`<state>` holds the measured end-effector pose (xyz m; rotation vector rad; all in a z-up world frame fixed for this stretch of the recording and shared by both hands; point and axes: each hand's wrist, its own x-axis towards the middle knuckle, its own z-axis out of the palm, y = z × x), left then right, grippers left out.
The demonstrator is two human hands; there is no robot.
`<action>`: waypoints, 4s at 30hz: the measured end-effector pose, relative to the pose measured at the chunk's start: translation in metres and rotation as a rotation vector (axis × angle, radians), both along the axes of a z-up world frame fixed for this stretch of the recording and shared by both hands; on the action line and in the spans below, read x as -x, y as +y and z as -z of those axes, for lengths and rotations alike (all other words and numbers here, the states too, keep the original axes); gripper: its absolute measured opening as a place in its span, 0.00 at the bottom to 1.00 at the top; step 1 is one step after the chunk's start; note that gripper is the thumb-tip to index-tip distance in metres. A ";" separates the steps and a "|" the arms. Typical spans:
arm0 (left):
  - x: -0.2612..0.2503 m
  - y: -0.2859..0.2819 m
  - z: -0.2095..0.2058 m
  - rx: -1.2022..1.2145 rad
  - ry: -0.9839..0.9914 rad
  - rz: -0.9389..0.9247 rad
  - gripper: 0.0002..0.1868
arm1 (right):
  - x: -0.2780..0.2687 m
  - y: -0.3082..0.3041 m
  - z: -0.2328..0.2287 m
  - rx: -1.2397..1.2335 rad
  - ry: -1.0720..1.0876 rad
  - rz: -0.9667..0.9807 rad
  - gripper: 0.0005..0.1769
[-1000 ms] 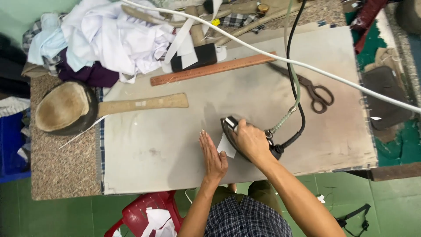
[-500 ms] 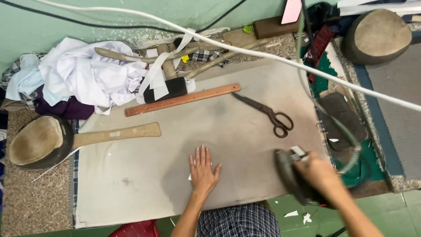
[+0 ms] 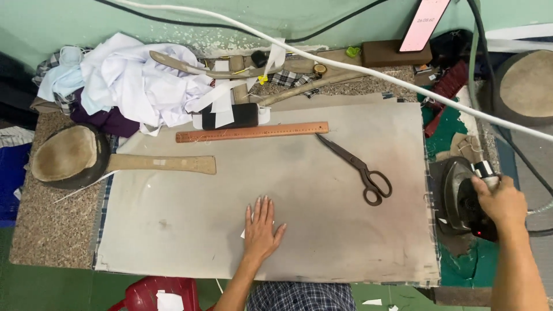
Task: The person irons a small white fabric piece on a workbench using an electric iron. They then use large shears to trim the edges of the fabric piece, cutting it into smaller rectangular strips.
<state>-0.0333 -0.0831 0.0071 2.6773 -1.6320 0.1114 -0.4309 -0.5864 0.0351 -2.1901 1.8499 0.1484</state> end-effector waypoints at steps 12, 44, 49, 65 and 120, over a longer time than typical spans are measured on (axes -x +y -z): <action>-0.002 0.005 0.009 0.045 0.211 -0.025 0.44 | -0.030 0.133 0.006 0.677 0.350 -0.462 0.39; -0.064 0.070 -0.005 0.229 0.364 -0.031 0.33 | -0.019 0.111 -0.060 0.310 -0.173 0.019 0.31; -0.104 0.096 0.018 0.232 0.224 -0.177 0.38 | -0.080 0.194 -0.043 -0.072 -0.956 0.255 0.15; -0.142 0.140 0.000 0.080 0.242 -0.298 0.38 | -0.159 0.340 0.006 -0.327 -1.744 0.202 0.25; -0.137 0.131 0.003 0.102 0.235 -0.377 0.40 | -0.172 0.197 -0.103 -0.485 0.039 0.080 0.26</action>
